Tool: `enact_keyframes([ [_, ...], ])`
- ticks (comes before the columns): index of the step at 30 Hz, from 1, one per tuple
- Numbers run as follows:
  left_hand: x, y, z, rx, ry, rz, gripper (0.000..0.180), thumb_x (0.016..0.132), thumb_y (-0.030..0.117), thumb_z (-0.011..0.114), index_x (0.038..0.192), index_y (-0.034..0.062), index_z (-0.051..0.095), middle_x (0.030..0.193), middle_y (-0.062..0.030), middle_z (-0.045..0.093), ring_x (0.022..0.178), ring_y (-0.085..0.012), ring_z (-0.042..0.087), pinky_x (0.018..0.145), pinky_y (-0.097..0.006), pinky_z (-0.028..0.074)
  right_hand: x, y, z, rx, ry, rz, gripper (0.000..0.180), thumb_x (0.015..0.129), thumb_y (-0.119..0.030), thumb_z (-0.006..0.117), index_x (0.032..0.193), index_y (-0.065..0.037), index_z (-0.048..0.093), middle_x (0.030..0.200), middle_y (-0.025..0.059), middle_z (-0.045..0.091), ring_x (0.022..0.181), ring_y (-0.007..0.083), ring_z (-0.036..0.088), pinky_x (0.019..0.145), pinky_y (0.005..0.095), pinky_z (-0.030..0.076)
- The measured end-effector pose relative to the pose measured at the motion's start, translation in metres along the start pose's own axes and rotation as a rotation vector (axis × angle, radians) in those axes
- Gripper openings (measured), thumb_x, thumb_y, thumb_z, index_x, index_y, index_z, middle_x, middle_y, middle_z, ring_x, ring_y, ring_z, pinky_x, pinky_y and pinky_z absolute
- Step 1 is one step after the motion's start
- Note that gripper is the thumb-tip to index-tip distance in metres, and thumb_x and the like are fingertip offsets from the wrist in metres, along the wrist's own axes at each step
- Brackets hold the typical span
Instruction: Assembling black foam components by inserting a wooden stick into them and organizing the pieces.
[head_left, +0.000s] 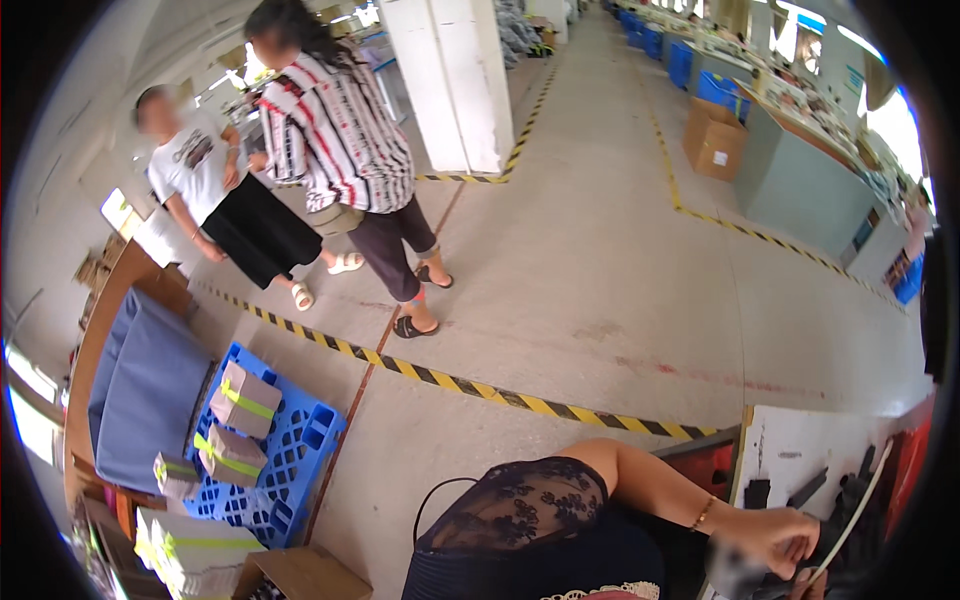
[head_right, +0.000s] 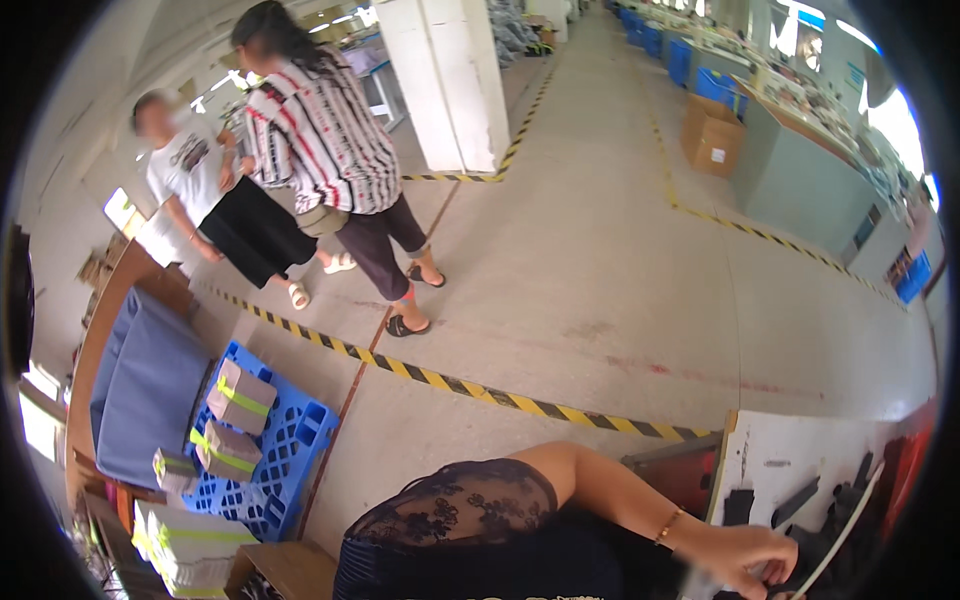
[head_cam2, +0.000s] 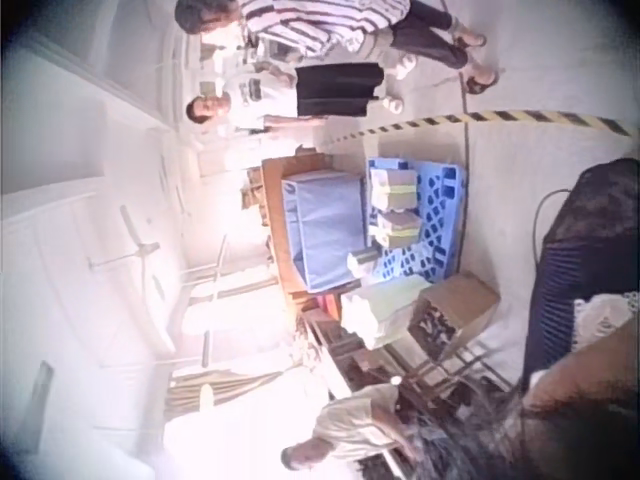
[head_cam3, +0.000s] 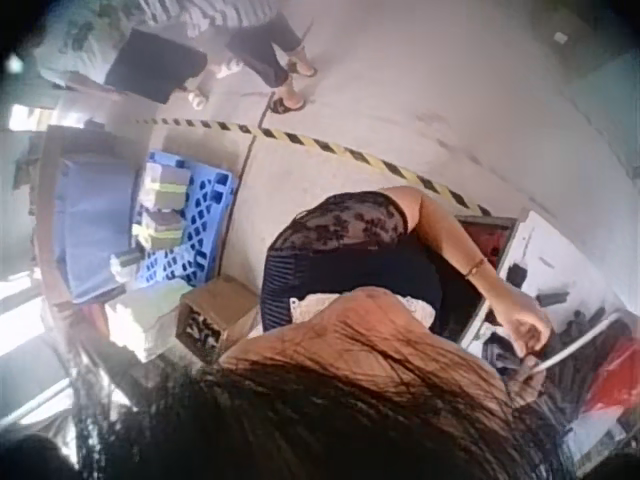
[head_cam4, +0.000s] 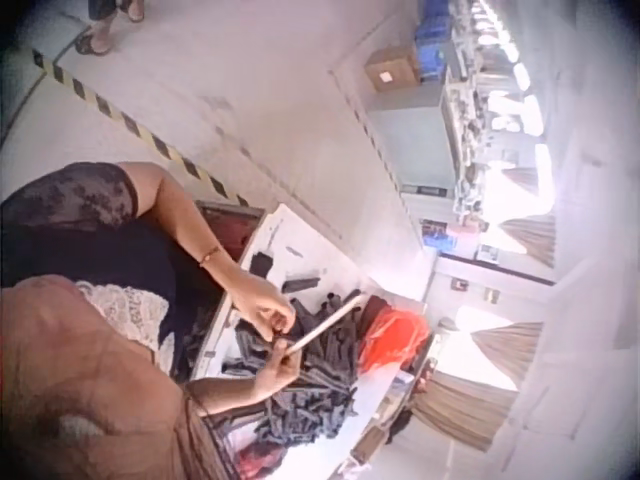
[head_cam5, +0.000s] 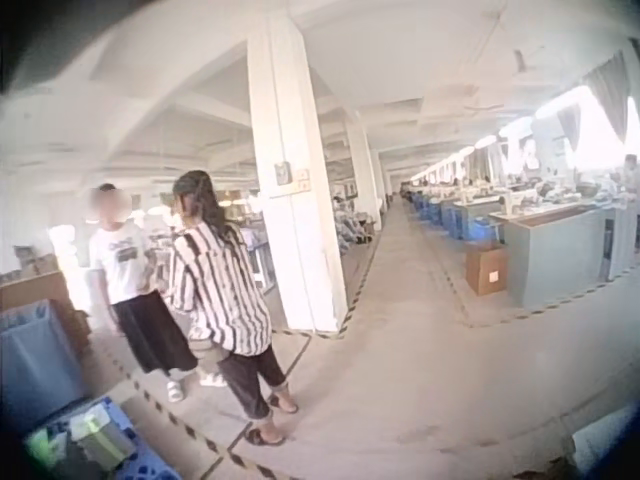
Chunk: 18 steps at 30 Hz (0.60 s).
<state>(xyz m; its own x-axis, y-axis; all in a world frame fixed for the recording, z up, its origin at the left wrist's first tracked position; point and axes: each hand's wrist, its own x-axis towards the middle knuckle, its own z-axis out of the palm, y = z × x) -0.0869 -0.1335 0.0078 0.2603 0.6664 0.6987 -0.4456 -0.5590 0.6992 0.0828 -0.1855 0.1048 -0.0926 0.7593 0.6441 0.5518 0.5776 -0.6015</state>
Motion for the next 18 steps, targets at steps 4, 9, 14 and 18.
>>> enact_keyframes([
  [4,0.004,-0.011,0.006,-0.069,0.021,-0.142,0.022,0.071,0.007,0.080,0.079,0.0000,0.061,0.071,-0.0074,0.065,0.066,-0.0139,0.064,0.058,-0.028,0.050,-0.001,0.001,0.019,0.118,-0.228,0.012,0.027,0.099,-0.030,0.058,0.102,-0.003,0.061,0.079,0.0040,0.055,0.062,0.0137,0.042,0.057,0.0302,0.036],
  [9,0.003,0.016,-0.006,-0.140,0.132,-0.335,0.015,0.080,0.008,0.071,0.084,0.0003,0.059,0.072,-0.0045,0.064,0.060,-0.0109,0.059,0.054,-0.028,0.048,-0.011,0.014,0.025,0.281,-0.236,0.081,0.028,0.097,-0.026,0.063,0.110,-0.002,0.063,0.082,0.0062,0.060,0.064,0.0149,0.044,0.059,0.0312,0.038],
  [14,0.013,-0.003,0.001,-0.503,0.193,-0.438,0.014,0.087,0.019,0.065,0.088,0.0050,0.060,0.074,0.0009,0.057,0.069,-0.0089,0.057,0.056,-0.027,0.048,-0.018,0.041,0.009,0.328,-0.229,0.327,0.024,0.093,-0.022,0.068,0.108,-0.003,0.065,0.084,0.0092,0.064,0.067,0.0176,0.052,0.064,0.0358,0.047],
  [18,0.018,-0.024,0.001,-0.257,0.129,-0.487,0.021,0.092,0.025,0.065,0.103,0.0069,0.063,0.085,0.0007,0.063,0.077,-0.0079,0.058,0.066,-0.026,0.048,-0.032,0.043,-0.005,0.308,-0.079,0.471,0.024,0.095,-0.023,0.061,0.112,-0.006,0.057,0.072,-0.0111,0.042,0.054,-0.0016,0.027,0.046,0.0179,0.017],
])
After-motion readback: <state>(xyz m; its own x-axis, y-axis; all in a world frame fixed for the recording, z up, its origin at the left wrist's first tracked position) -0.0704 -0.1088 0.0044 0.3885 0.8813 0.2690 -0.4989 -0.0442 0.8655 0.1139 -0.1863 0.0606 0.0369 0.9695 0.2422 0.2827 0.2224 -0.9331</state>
